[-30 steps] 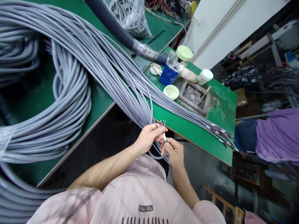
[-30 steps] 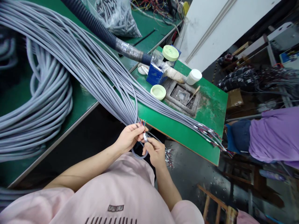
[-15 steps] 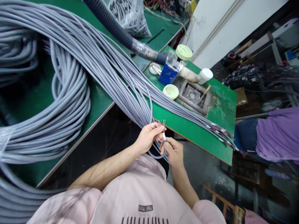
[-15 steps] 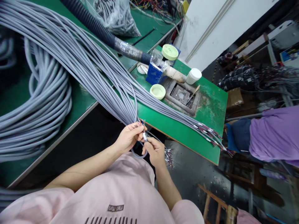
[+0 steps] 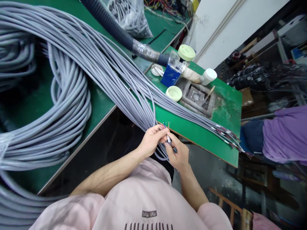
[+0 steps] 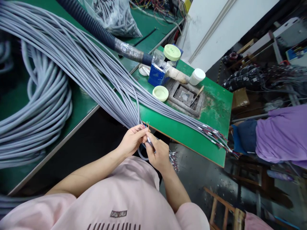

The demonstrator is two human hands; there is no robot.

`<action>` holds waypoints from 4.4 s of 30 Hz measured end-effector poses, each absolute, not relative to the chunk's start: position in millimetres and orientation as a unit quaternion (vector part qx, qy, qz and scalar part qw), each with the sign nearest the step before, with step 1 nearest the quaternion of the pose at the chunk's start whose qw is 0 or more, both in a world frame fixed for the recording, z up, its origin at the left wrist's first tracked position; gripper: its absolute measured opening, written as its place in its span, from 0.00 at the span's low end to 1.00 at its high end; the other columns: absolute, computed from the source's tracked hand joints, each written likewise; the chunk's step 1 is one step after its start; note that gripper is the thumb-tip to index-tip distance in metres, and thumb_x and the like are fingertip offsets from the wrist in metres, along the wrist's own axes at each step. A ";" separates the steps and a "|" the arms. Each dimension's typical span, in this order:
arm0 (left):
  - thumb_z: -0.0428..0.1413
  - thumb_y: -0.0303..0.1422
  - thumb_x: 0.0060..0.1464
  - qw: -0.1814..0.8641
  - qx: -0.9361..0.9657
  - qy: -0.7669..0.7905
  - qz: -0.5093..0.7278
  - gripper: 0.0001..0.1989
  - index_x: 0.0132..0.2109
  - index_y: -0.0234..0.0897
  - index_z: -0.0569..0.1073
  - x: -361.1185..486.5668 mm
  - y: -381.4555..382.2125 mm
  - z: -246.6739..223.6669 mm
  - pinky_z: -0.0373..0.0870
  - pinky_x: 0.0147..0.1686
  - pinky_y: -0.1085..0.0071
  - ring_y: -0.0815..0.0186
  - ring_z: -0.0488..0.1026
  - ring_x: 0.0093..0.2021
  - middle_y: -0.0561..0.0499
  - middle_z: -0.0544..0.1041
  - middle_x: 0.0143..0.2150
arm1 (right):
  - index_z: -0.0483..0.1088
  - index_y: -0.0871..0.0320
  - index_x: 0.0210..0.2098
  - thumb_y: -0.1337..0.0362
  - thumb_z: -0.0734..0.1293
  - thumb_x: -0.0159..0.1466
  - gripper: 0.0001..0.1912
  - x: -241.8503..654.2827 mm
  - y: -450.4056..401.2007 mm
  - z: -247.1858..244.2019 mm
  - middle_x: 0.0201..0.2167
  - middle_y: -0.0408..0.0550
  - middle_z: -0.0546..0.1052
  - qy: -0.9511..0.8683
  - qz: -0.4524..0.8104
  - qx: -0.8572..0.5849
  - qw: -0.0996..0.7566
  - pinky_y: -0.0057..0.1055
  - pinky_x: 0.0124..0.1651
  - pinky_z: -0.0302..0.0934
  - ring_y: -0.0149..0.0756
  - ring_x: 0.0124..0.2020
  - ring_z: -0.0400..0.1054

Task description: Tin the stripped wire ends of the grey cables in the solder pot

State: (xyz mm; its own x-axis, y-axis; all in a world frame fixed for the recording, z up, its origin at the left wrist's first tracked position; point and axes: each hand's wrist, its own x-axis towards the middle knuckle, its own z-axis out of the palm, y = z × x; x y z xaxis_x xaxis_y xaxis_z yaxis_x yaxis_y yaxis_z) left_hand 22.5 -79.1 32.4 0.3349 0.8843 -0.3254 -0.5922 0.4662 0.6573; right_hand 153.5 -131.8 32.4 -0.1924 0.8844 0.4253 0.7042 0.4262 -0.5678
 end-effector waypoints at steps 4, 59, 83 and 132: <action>0.65 0.39 0.44 0.779 0.210 0.344 0.481 0.15 0.26 0.34 0.70 21.9 -78.4 33.5 0.62 0.24 0.79 0.77 0.63 0.20 0.57 0.70 0.19 | 0.61 0.56 0.61 0.69 0.62 0.65 0.25 153.8 -124.6 39.0 0.37 0.49 0.81 -0.791 0.075 -0.517 0.320 0.28 0.35 0.67 0.30 0.26 0.72; 0.58 0.35 0.53 0.249 0.714 0.409 0.510 0.07 0.40 0.47 0.78 -1.3 -3.7 -40.0 0.56 0.57 0.53 0.60 0.76 0.41 0.51 0.82 0.36 | 0.72 0.65 0.40 0.65 0.71 0.46 0.20 201.4 74.9 81.7 0.06 0.30 0.60 -0.488 0.561 -0.585 0.323 0.23 0.15 0.54 0.21 0.08 0.49; 0.58 0.33 0.53 0.043 0.754 0.385 0.530 0.12 0.46 0.45 0.75 -1.6 -2.0 -37.8 0.56 0.54 0.57 0.60 0.75 0.46 0.51 0.81 0.44 | 0.72 0.61 0.34 0.66 0.70 0.44 0.16 289.8 59.8 90.4 0.06 0.29 0.60 -0.403 0.428 -0.656 0.474 0.25 0.14 0.54 0.22 0.07 0.48; 0.63 0.42 0.48 0.735 0.344 0.334 0.479 0.15 0.25 0.33 0.77 14.8 -78.5 35.1 0.69 0.34 0.73 0.69 0.71 0.30 0.50 0.76 0.27 | 0.47 0.58 0.67 0.63 0.62 0.64 0.34 150.4 -139.4 51.6 0.18 0.31 0.54 -0.682 0.258 -0.589 0.347 0.24 0.24 0.53 0.25 0.17 0.51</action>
